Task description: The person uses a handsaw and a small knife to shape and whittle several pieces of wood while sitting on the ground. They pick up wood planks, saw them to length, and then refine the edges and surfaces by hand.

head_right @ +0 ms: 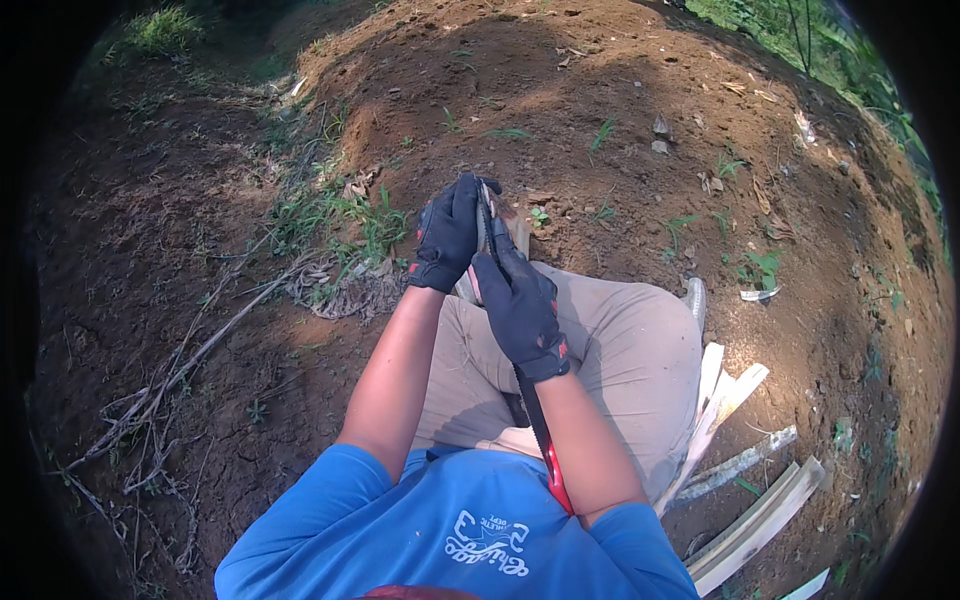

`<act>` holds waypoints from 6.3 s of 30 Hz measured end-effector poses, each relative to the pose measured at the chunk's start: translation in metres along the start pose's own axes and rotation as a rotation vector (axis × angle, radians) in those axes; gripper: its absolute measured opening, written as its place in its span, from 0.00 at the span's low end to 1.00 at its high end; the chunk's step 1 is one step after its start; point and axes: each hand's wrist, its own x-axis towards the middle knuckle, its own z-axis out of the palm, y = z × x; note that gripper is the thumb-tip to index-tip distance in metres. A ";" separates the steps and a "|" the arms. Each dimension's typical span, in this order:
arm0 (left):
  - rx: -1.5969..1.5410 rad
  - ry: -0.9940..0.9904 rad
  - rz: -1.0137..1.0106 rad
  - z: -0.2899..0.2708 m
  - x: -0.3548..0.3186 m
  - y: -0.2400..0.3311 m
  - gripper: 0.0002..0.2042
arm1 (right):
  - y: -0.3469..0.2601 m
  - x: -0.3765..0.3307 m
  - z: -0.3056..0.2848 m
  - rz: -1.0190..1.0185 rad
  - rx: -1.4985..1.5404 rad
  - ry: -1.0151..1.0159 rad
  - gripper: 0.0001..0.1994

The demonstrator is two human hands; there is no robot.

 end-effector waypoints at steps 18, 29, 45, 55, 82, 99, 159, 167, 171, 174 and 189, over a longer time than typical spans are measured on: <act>0.310 0.115 0.017 0.043 -0.020 0.006 0.25 | -0.010 -0.011 -0.001 -0.066 -0.370 0.170 0.26; -0.043 0.299 -0.054 0.041 -0.012 0.016 0.26 | 0.044 0.011 -0.023 0.098 0.190 -0.042 0.25; -0.523 -0.098 -0.282 0.022 0.010 0.027 0.32 | 0.030 0.012 -0.034 0.299 0.294 0.031 0.26; -0.538 -0.150 -0.387 0.017 0.013 0.053 0.29 | 0.040 0.011 -0.033 0.007 -0.120 0.138 0.24; -0.164 0.102 -0.356 0.011 -0.009 0.023 0.29 | 0.022 0.015 -0.006 -0.100 -0.477 0.049 0.25; 0.002 0.076 -0.134 0.012 -0.005 0.003 0.25 | 0.011 0.019 -0.011 -0.077 -0.920 -0.011 0.23; -0.426 -0.121 0.009 0.004 -0.138 -0.020 0.36 | 0.017 -0.030 -0.001 -0.014 -0.573 -0.195 0.40; -0.463 -0.099 -0.080 0.004 -0.145 -0.025 0.30 | 0.061 -0.024 0.013 -0.383 -0.632 -0.052 0.22; -0.376 -0.053 -0.066 0.002 -0.142 -0.024 0.25 | 0.060 -0.018 0.019 -0.358 -0.649 -0.001 0.17; -0.343 0.034 -0.111 0.003 -0.142 -0.014 0.24 | 0.049 -0.018 0.021 -0.295 -0.666 0.009 0.14; -0.119 -0.072 -0.100 0.029 -0.129 -0.026 0.27 | 0.089 -0.012 0.021 0.002 -0.629 0.055 0.17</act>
